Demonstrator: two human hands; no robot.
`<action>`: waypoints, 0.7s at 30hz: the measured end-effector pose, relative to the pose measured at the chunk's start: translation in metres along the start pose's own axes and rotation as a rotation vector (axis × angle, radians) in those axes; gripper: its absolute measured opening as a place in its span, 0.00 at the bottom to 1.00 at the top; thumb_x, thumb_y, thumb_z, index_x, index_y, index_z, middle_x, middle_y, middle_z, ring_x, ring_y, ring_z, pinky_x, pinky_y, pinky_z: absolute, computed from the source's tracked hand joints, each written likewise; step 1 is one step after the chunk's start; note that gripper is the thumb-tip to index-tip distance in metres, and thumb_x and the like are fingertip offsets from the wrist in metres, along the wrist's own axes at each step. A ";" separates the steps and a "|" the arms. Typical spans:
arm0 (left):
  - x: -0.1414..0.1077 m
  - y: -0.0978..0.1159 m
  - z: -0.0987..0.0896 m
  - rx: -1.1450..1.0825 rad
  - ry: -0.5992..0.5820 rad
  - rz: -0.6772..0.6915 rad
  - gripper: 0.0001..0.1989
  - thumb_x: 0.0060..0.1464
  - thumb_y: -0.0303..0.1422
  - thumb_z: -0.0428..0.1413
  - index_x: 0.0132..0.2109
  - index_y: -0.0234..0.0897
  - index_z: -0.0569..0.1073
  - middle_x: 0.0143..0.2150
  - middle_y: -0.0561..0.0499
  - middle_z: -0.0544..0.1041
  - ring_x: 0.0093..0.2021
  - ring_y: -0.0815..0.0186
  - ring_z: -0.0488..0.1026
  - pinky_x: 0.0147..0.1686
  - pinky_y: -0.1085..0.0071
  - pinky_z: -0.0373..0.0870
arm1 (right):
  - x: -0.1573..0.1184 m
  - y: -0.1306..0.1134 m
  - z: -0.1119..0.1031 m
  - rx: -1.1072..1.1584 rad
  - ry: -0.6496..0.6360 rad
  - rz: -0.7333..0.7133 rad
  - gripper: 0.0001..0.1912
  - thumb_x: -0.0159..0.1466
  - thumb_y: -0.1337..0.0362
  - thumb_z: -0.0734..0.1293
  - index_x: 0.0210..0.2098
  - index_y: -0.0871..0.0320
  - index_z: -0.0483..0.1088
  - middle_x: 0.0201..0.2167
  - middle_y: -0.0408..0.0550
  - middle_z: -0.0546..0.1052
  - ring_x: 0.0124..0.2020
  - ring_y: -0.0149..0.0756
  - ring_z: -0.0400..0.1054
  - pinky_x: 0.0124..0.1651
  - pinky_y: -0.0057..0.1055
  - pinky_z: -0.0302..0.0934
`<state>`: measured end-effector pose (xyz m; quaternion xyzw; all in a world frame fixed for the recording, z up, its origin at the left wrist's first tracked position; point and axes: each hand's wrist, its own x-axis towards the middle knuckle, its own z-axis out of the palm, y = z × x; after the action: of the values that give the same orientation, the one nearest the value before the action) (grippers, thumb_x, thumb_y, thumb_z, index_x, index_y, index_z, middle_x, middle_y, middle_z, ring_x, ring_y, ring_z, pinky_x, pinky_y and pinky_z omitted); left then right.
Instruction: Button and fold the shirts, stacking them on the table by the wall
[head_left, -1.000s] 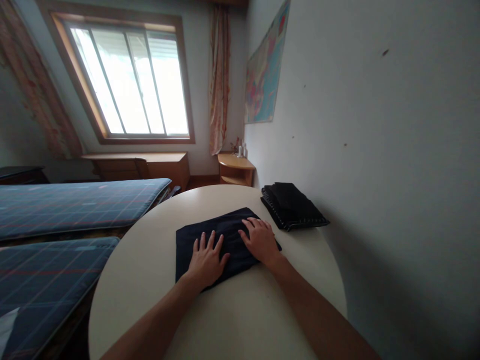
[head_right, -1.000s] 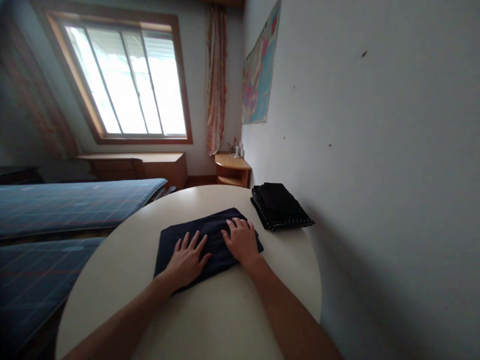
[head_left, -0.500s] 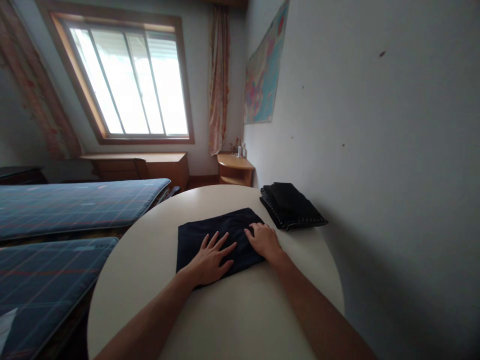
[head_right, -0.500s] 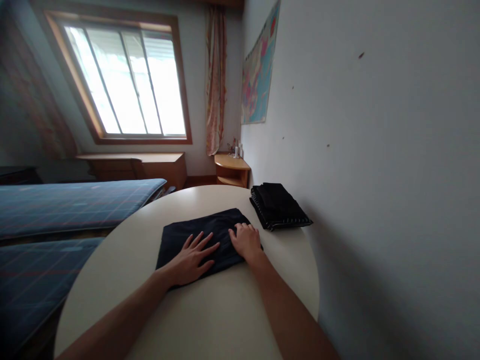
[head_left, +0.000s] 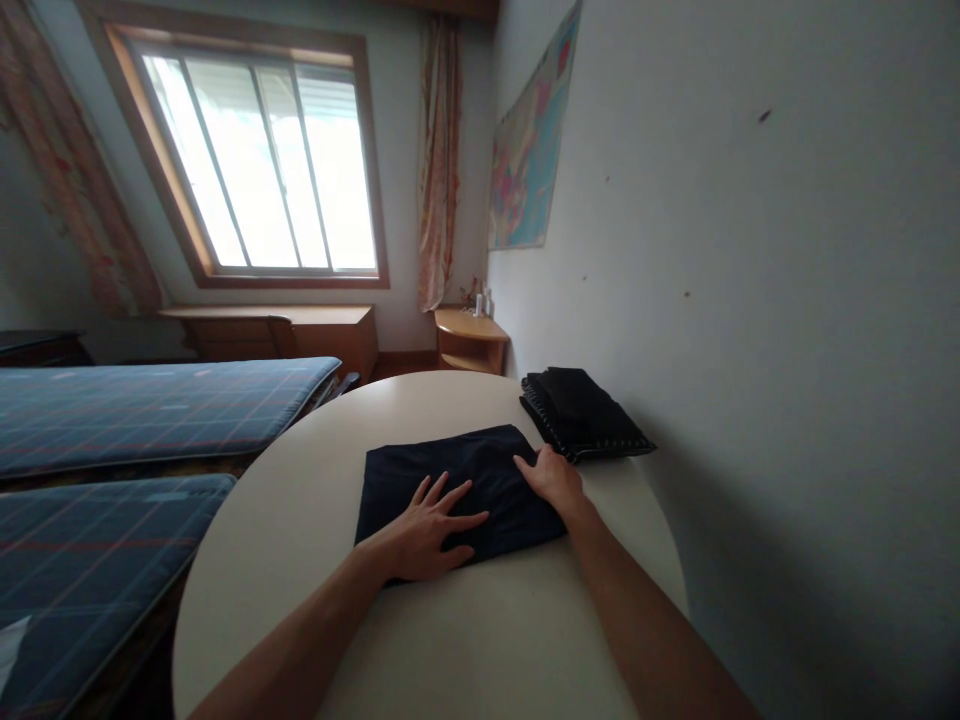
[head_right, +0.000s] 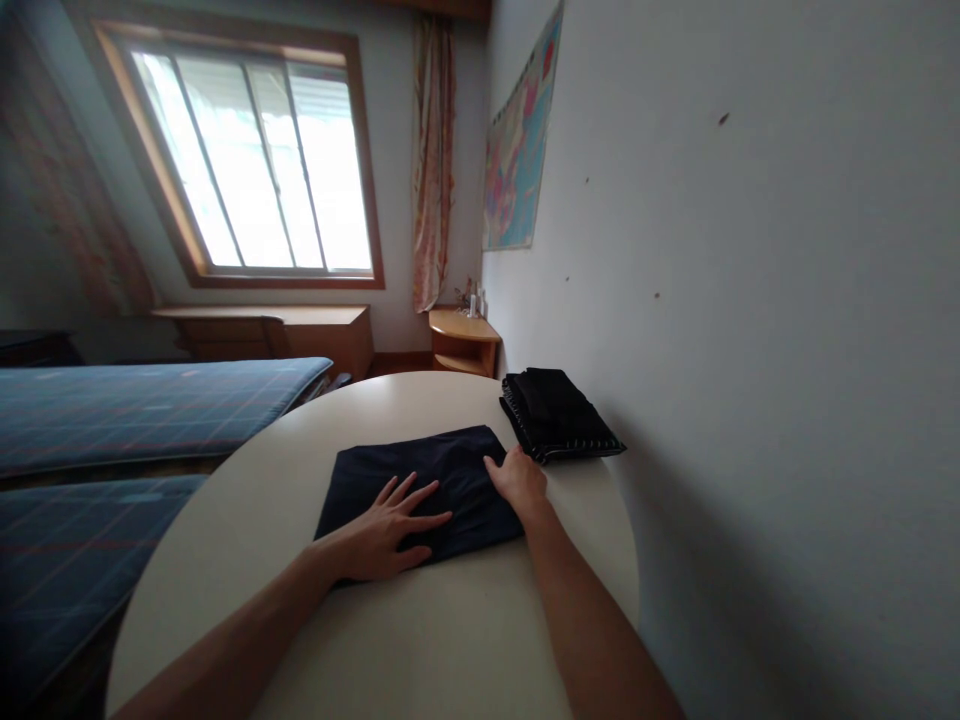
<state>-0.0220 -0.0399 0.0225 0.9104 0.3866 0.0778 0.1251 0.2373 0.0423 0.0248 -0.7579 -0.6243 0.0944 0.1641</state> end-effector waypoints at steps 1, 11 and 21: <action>0.000 0.000 0.000 -0.003 -0.010 0.005 0.29 0.61 0.46 0.54 0.67 0.62 0.58 0.75 0.55 0.41 0.73 0.41 0.34 0.66 0.35 0.35 | 0.001 0.002 -0.001 0.021 -0.007 0.009 0.31 0.64 0.47 0.64 0.54 0.67 0.68 0.46 0.67 0.78 0.50 0.54 0.74 0.48 0.39 0.64; 0.002 0.002 0.008 0.011 0.019 -0.002 0.34 0.61 0.49 0.53 0.71 0.58 0.52 0.75 0.54 0.43 0.73 0.43 0.32 0.67 0.38 0.34 | 0.002 0.013 -0.001 0.260 0.007 -0.331 0.32 0.62 0.66 0.68 0.65 0.60 0.60 0.58 0.56 0.73 0.57 0.43 0.69 0.60 0.35 0.60; 0.004 0.001 0.011 0.034 0.097 -0.158 0.35 0.63 0.56 0.44 0.71 0.47 0.53 0.74 0.47 0.47 0.73 0.47 0.39 0.69 0.44 0.38 | 0.006 0.010 -0.011 0.343 0.027 -0.377 0.23 0.62 0.66 0.67 0.57 0.57 0.72 0.55 0.53 0.76 0.57 0.41 0.70 0.62 0.36 0.59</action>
<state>-0.0159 -0.0400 0.0124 0.8743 0.4640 0.1051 0.0966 0.2519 0.0451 0.0317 -0.5905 -0.7270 0.1565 0.3135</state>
